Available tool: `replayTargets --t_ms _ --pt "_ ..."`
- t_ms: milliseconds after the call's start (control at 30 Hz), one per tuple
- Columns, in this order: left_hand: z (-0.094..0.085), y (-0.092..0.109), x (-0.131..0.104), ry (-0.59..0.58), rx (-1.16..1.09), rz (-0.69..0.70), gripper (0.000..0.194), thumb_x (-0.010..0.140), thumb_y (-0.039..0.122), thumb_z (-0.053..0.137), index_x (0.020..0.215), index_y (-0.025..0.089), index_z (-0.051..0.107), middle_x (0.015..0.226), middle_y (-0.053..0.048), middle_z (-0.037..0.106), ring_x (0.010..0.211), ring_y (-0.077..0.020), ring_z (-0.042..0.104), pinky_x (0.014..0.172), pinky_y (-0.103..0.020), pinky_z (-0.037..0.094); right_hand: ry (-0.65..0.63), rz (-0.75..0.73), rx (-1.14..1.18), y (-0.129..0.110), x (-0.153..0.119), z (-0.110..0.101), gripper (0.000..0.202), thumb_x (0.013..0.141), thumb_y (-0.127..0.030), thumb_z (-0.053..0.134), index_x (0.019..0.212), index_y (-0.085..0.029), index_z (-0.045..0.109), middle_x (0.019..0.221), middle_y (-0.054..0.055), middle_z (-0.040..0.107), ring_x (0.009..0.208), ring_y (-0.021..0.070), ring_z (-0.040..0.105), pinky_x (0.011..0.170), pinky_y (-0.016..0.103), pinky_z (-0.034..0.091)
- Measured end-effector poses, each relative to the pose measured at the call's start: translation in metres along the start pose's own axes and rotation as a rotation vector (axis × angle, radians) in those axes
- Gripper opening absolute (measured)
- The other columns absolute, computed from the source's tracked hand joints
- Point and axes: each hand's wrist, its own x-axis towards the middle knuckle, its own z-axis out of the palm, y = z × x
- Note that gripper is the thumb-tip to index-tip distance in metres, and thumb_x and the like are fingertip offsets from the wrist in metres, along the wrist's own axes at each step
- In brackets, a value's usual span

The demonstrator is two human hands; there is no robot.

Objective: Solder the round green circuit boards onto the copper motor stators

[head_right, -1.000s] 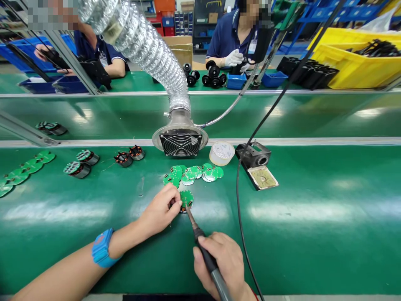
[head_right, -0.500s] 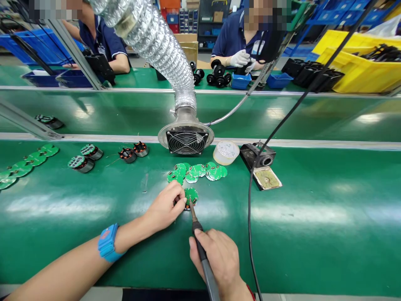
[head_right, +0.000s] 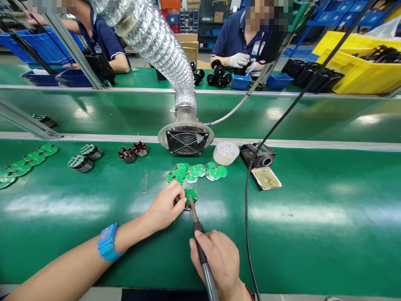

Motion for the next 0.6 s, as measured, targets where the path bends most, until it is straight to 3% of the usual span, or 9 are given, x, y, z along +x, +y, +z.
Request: replayTargets --t_ms 133,300,467,600 --pt "-0.001 0.001 0.001 -0.032 0.001 -0.028 0.015 0.08 0.015 0.044 0.07 0.023 0.037 0.075 0.001 0.043 0.072 -0.0166 0.046 0.066 -0.029 0.041 0.015 0.079 0.0 0.006 0.005 -0.004 0.022 0.095 -0.017 0.057 0.117 -0.019 0.06 0.068 0.002 0.07 0.053 0.0165 0.065 0.051 0.028 0.054" --pt "-0.002 0.002 0.001 -0.037 0.004 -0.028 0.015 0.082 0.016 0.044 0.07 0.023 0.038 0.076 0.001 0.043 0.072 -0.0167 0.046 0.066 -0.029 0.041 -0.152 0.223 0.091 0.022 0.031 -0.007 0.041 0.1 -0.021 0.047 0.141 -0.025 0.047 0.093 0.005 0.079 0.073 0.0201 0.075 0.065 0.03 0.061" --pt "-0.002 0.003 0.002 -0.044 0.025 -0.044 0.016 0.081 0.014 0.045 0.07 0.022 0.038 0.078 0.0 0.046 0.076 -0.0177 0.05 0.069 -0.031 0.045 -0.326 0.116 0.119 0.037 0.05 0.008 0.037 0.095 -0.019 0.05 0.131 -0.025 0.057 0.113 0.009 0.075 0.103 0.0272 0.07 0.084 0.044 0.061" --pt "-0.008 0.009 0.0 -0.07 0.086 -0.117 0.011 0.082 0.016 0.047 0.076 0.023 0.041 0.083 -0.002 0.051 0.077 -0.0194 0.053 0.069 -0.033 0.046 -0.404 0.104 0.19 0.04 0.045 0.026 0.053 0.089 -0.009 0.048 0.14 -0.024 0.048 0.121 0.012 0.069 0.108 0.0265 0.066 0.086 0.046 0.06"
